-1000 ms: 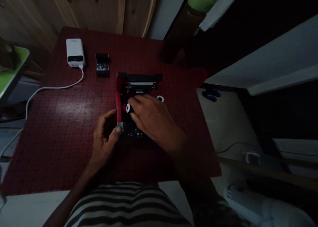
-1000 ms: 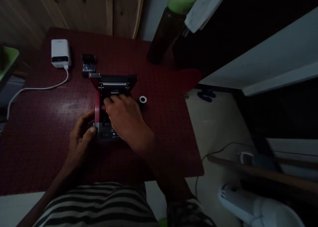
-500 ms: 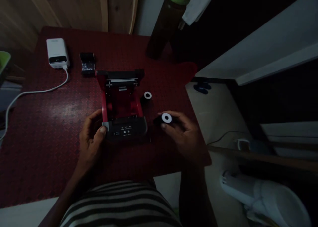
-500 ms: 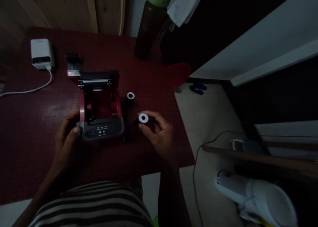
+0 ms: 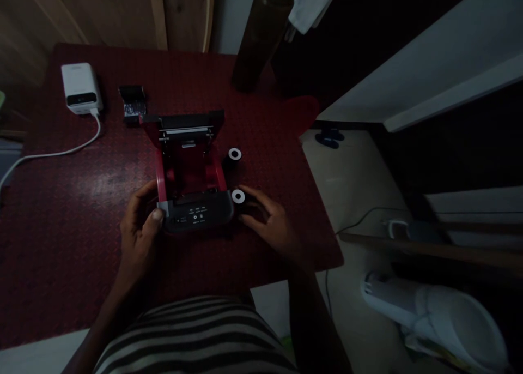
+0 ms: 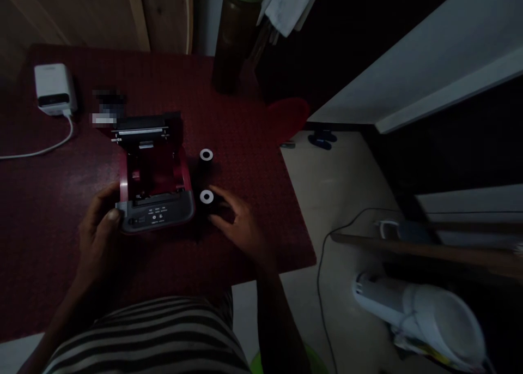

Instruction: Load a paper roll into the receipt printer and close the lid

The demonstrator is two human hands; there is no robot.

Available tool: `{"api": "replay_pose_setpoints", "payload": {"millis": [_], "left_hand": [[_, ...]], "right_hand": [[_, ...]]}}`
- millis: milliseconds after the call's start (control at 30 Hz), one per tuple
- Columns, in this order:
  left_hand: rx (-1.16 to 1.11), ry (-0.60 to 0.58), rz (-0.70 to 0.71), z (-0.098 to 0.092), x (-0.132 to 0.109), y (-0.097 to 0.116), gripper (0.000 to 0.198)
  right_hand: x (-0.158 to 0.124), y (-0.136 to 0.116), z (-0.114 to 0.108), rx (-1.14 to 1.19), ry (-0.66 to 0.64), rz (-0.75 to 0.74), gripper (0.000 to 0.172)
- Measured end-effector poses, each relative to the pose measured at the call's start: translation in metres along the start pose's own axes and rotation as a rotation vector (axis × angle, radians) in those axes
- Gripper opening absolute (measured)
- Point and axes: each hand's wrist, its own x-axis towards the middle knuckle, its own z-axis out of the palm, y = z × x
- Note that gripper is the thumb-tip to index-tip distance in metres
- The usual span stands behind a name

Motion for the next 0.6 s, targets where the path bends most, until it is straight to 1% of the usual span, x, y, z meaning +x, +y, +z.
{"api": "replay_pose_setpoints", "payload": {"millis": [67,133,167,233,300,367,467,500,533,600], "left_hand": [[-0.007,-0.001,-0.009,0.000,0.000,-0.001,0.056],[-0.004,-0.002,-0.015,0.000,-0.001,-0.001,0.055],[0.001,-0.003,-0.015,0.000,-0.001,-0.001,0.056],[0.006,-0.007,-0.012,0.000,-0.001,0.001,0.056],[0.000,-0.015,-0.017,0.000,-0.001,0.002,0.055],[-0.013,-0.020,-0.028,0.001,0.000,0.003,0.053],[-0.020,-0.026,-0.037,0.000,0.000,0.004,0.053],[-0.021,-0.029,-0.035,0.000,0.000,0.004,0.053],[-0.022,-0.033,-0.033,0.000,0.001,0.005,0.053],[-0.027,-0.041,-0.031,0.000,0.001,0.006,0.051]], "right_hand": [[-0.006,-0.007,-0.014,-0.013,-0.043,0.022,0.061],[-0.007,-0.016,-0.029,-0.047,-0.045,0.035,0.049],[-0.005,-0.021,-0.036,-0.072,-0.021,0.037,0.041],[0.007,-0.029,-0.046,-0.148,0.079,0.013,0.027],[0.028,-0.032,-0.049,-0.225,0.174,-0.056,0.022],[0.054,-0.029,-0.043,-0.255,0.182,-0.119,0.026],[0.093,-0.018,-0.022,-0.236,0.102,-0.163,0.046],[0.103,-0.015,-0.014,-0.240,0.088,-0.178,0.047],[0.111,-0.012,-0.007,-0.249,0.082,-0.191,0.043],[0.120,-0.010,0.002,-0.264,0.085,-0.204,0.031]]}}
